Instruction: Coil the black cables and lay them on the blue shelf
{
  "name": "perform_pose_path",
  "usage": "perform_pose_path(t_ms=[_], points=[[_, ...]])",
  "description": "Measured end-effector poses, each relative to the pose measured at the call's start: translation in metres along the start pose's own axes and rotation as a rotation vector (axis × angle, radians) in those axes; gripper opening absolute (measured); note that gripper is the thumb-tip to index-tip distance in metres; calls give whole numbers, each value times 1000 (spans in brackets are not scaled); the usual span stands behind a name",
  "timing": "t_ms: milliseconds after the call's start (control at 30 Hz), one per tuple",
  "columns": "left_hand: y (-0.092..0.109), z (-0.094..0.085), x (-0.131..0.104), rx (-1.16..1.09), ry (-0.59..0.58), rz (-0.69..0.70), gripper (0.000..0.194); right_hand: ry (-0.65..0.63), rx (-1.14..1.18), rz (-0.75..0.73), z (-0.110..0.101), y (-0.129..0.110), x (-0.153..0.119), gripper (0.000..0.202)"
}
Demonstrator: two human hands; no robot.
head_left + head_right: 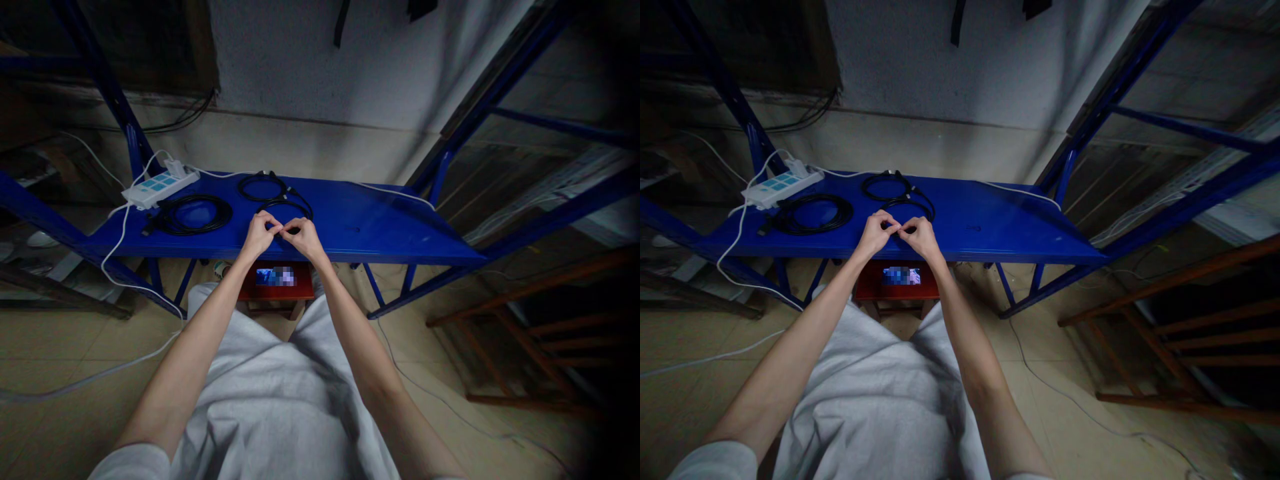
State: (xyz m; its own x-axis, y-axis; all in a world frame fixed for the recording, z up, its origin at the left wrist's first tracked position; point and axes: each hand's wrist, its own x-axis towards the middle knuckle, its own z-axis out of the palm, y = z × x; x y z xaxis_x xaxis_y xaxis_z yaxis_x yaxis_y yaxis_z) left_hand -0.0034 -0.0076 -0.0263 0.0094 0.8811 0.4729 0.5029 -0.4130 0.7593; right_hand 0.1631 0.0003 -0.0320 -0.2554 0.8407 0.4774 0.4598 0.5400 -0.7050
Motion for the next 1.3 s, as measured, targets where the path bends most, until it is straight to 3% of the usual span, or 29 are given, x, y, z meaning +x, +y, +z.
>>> perform_pose_path(t_ms=[133,300,467,633,767,900,1300], points=[[-3,0,2,-38,-50,-44,5,30,-11,-22,3,2,0,13],[6,-1,-4,-84,-54,-39,31,67,-63,22,6,2,-1,28],[11,-3,-8,-104,-23,-20,40,84,-91,9,8,1,-1,23],[-1,-2,-2,-59,-103,28,19,87,-125,24,7,-4,-3,13],[-9,-3,1,20,-199,70,20,65,-107,-4,5,-4,-4,12],[-6,-4,-2,82,-172,88,10,56,-97,-11,4,0,-4,11],[-3,0,-8,151,-111,123,9,60,-104,-7,1,0,-5,15]])
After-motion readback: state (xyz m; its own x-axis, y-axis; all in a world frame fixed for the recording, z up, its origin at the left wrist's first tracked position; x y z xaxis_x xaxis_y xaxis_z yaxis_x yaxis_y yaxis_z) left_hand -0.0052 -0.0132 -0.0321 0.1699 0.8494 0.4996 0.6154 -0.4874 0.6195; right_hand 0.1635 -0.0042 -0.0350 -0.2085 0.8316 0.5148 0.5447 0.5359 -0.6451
